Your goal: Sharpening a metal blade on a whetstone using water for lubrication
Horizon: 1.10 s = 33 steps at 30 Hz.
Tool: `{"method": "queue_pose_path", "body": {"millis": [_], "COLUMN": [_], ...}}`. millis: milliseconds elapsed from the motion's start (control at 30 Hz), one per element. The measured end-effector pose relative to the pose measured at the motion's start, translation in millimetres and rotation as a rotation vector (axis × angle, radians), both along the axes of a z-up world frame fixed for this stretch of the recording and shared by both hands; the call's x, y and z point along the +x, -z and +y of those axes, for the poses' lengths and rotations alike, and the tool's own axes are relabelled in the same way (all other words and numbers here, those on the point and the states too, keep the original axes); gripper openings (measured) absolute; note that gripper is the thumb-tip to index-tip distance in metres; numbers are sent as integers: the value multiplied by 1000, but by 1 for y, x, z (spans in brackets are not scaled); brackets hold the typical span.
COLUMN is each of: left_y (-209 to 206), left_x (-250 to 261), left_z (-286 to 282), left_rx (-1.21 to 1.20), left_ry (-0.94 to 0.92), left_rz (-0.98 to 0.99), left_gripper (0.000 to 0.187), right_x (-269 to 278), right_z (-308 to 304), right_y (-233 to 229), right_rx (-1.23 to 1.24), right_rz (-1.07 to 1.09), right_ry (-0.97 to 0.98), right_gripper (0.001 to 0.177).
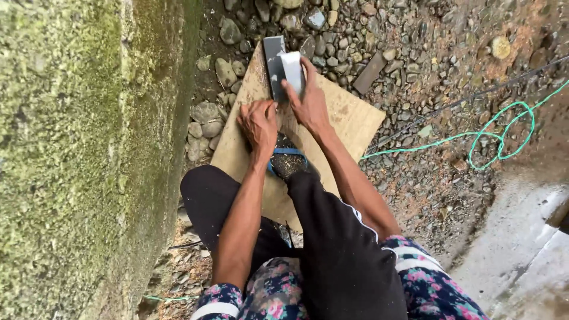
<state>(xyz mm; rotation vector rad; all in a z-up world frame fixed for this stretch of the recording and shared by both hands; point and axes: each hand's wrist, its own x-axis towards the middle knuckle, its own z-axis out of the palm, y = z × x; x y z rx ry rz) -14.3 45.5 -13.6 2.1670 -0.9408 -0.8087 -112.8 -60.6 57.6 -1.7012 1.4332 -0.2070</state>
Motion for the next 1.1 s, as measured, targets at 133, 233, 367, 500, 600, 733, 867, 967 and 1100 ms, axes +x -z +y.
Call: {"method": "queue_pose_path", "body": {"millis": [133,233,367,500,600,733,867,967,1100], "left_y": [14,25,38,38,66,51,41,52,32], "left_x": [-2,-2,7,7,-8,8,6,10,12], "left_z": [-2,-2,-6,-6,-1,1,-4,-9,-11], "left_rx": [55,96,45,137,148,-31,14,-260,29], "left_ry": [-8,-12,-9,-45,-53,-40,-34,89,-22], "left_rz": [-15,15,38,107,87,5,-2,-85,-44], "left_gripper": [9,11,10,21,20,16,17,28,33], "right_x": [15,27,24,8,28,12,33,33,11], "right_z": [-11,-10,0,24,-25,34,-28,-29,11], "right_y": [36,23,-5,11,37,15,69,48,43], "right_rx": [-46,-66,-25,124,84,58,36,-38,129], "right_rz": [82,169,180,348,176,266,275,278,371], "right_ry": [-59,-91,-95,-111,-97,-94,-103,-70,-101], "right_gripper": [63,60,58,65,68,64,64,70,65]}}
